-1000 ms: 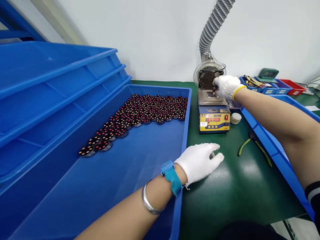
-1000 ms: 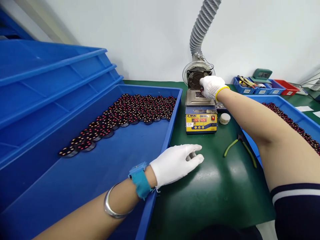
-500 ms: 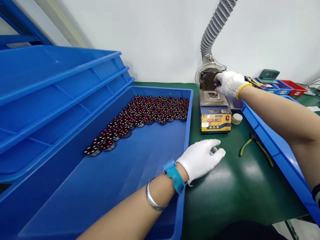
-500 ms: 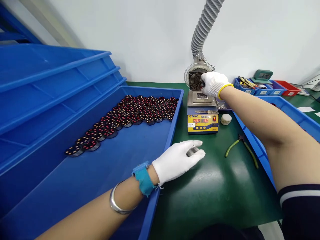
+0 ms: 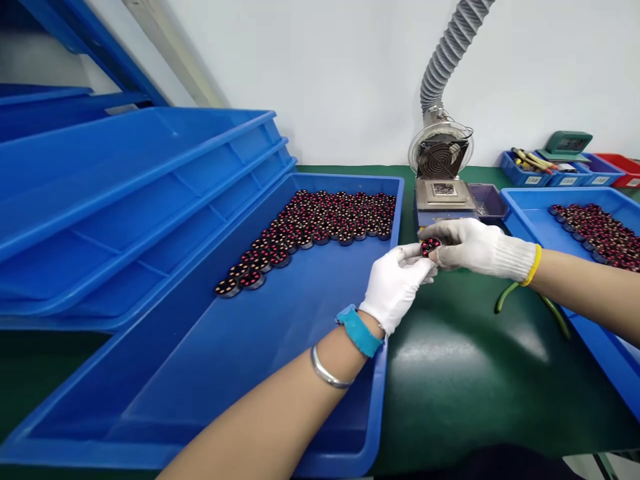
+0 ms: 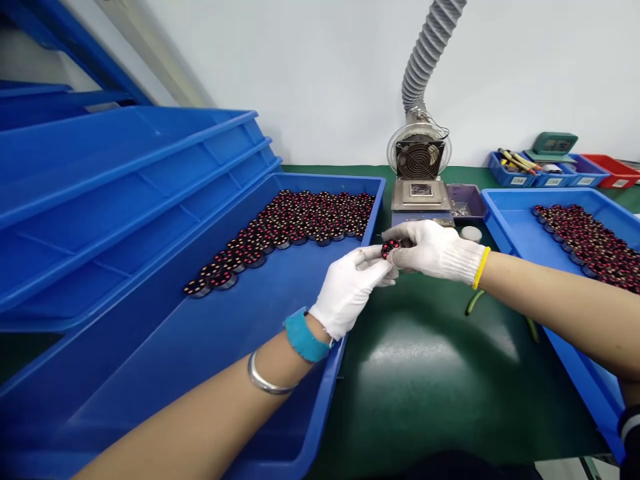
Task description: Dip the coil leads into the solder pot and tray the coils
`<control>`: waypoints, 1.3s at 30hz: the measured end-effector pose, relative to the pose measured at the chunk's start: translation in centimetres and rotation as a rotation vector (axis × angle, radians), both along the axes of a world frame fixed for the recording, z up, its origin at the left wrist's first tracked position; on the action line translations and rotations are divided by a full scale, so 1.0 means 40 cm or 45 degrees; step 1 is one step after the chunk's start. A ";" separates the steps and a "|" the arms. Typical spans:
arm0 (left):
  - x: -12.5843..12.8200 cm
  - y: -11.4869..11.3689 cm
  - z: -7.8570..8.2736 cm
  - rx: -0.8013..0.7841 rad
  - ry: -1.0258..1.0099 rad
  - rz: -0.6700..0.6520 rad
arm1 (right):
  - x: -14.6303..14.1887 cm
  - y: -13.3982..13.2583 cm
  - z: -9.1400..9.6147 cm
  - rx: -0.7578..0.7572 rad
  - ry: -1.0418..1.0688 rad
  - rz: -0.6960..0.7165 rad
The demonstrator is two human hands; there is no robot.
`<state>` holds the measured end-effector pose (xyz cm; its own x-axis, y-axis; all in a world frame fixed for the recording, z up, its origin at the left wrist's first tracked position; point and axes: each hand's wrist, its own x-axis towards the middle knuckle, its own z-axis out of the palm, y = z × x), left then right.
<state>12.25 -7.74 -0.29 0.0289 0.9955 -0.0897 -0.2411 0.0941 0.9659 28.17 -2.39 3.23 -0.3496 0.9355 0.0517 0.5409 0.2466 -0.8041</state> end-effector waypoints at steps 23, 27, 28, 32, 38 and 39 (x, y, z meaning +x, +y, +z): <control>-0.003 -0.001 0.013 -0.018 0.131 -0.134 | 0.090 0.333 0.061 0.533 -0.455 -0.590; -0.006 -0.002 0.007 0.003 0.146 -0.176 | 0.084 0.365 0.018 0.549 -0.501 -0.620; -0.006 -0.002 0.005 0.007 0.148 -0.182 | 0.082 0.367 0.011 0.553 -0.519 -0.618; -0.009 -0.001 -0.001 0.012 0.153 -0.213 | 0.075 0.365 -0.003 0.541 -0.591 -0.606; -0.009 0.000 -0.003 0.027 0.198 -0.237 | 0.073 0.364 -0.007 0.566 -0.585 -0.635; -0.009 0.000 -0.003 0.029 0.204 -0.237 | 0.074 0.365 -0.007 0.570 -0.574 -0.640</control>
